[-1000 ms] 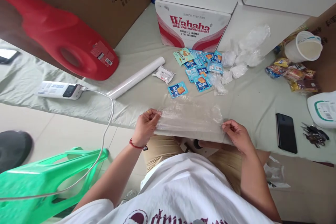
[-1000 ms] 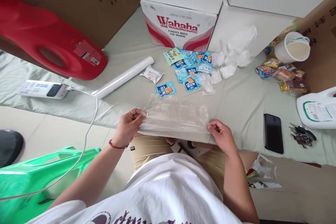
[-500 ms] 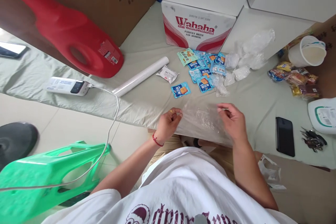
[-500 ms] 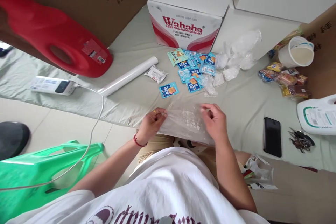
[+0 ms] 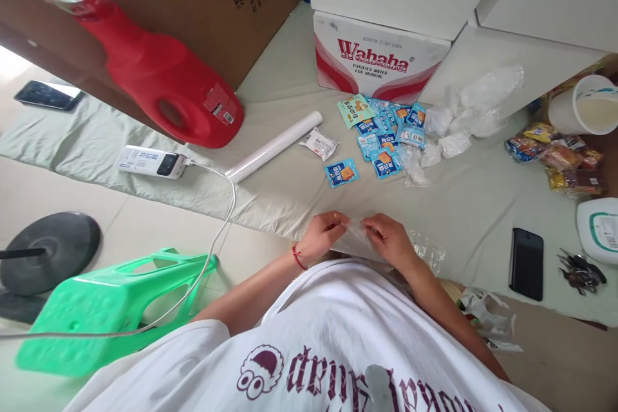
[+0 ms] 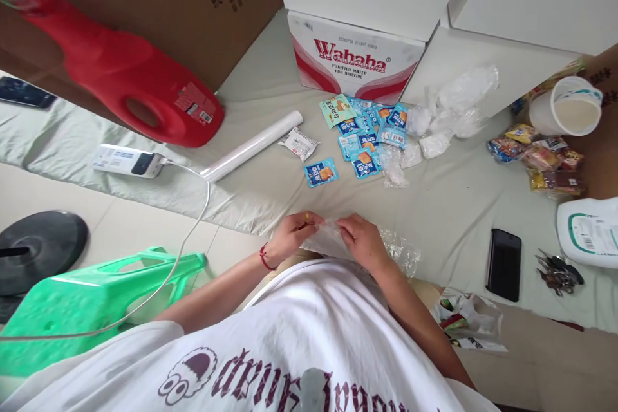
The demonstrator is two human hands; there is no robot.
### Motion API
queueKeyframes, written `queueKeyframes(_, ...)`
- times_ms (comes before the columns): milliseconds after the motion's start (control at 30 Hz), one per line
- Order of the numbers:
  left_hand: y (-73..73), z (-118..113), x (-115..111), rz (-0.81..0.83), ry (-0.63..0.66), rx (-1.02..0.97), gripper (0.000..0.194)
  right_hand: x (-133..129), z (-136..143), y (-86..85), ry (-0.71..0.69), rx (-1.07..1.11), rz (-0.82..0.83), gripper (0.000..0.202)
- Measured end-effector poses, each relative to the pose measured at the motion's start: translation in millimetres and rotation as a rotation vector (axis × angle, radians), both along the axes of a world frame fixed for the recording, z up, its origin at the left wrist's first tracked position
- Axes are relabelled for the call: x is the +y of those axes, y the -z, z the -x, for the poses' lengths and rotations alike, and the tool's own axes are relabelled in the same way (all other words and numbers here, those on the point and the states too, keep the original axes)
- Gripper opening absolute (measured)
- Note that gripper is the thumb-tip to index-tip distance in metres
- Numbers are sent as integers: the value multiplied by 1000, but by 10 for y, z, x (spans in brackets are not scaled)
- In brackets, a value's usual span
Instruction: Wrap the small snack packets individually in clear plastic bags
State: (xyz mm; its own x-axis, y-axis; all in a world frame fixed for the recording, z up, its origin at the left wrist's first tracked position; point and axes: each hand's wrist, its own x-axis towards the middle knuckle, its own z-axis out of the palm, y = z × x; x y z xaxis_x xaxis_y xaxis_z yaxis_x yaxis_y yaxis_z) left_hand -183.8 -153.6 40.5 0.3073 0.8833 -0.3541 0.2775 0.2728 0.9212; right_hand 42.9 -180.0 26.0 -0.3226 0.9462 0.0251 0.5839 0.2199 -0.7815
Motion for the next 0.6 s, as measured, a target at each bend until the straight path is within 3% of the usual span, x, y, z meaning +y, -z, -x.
queueKeyframes(133, -93, 22, 228, -152, 101, 175, 51, -93, 69, 99, -60, -74, -116, 29)
queueKeyframes(200, -86, -36, 348, -214, 188, 164, 53, -110, 110, 99, -82, -130, -161, 31)
queueKeyframes(333, 41, -208, 460, -1, 363, 25, 41, -103, 174, 61, -105, -255, -191, 34)
queueKeyframes(467, 191, -276, 400, 213, 255, -202, 34, -118, 138, 31, -52, -262, -262, 33)
queueKeyframes(600, 226, -254, 311, 345, 156, -285, 43, -164, 50, 72, 10, -218, -335, 28)
